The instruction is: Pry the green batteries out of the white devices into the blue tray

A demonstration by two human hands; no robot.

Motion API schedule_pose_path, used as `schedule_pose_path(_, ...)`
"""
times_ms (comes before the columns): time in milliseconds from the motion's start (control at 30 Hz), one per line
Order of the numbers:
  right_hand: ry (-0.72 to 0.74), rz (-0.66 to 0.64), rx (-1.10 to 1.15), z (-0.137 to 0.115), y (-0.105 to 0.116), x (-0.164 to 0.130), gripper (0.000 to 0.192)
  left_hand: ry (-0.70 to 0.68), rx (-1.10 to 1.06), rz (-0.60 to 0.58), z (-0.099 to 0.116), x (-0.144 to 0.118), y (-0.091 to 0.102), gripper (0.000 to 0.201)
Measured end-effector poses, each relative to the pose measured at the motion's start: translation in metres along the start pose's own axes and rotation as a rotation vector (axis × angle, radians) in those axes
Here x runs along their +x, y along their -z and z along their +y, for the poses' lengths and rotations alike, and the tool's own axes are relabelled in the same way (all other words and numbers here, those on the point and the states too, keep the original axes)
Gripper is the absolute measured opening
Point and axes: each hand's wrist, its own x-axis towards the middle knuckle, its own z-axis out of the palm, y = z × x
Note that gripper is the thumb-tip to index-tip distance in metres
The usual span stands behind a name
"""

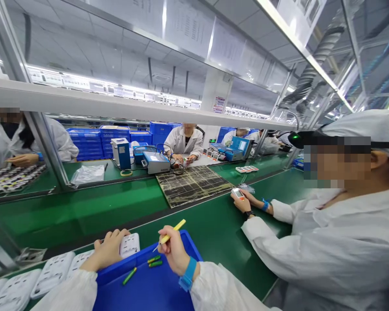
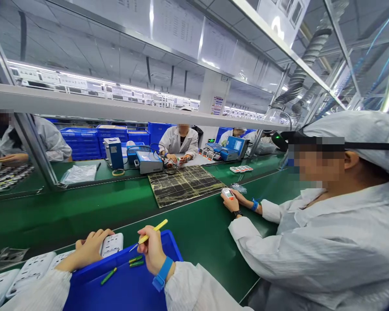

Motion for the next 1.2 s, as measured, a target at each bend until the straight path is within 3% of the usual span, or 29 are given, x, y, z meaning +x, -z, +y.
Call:
schedule_pose_path(300, -0.038, 0.003, -0.021, 0.007, 0.003, 0.001, 0.022, 0.126, 0.038, -0.025, -0.024, -0.016, 0.007, 0.063)
schedule_pose_path(667, -0.117, 0.007, -0.037, 0.014, 0.007, 0.002, 0.023, 0.343, 0.181, 0.003, -0.019, -0.024, 0.013, 0.069)
schedule_pose_path(867, -0.240, -0.027, 0.021, 0.019, 0.007, 0.010, 0.027, 0.431, 0.337, 0.069, -0.016, -0.030, 0.012, 0.076)
schedule_pose_path(933, -0.292, -0.064, 0.061, 0.019, 0.007, 0.016, 0.032, 0.399, 0.406, 0.168, -0.006, -0.035, 0.017, 0.084)
schedule_pose_path(1033, -0.363, -0.120, 0.099, 0.018, 0.005, 0.025, 0.037, 0.213, 0.477, 0.461, 0.018, -0.039, 0.026, 0.088)
schedule_pose_path(1133, -0.410, -0.164, 0.107, 0.013, 0.002, 0.034, 0.040, 0.025, 0.424, 0.743, 0.041, -0.035, 0.026, 0.078)
schedule_pose_path(1200, -0.424, -0.193, 0.100, 0.010, -0.002, 0.043, 0.042, -0.035, 0.366, 0.840, 0.050, -0.029, 0.019, 0.069)
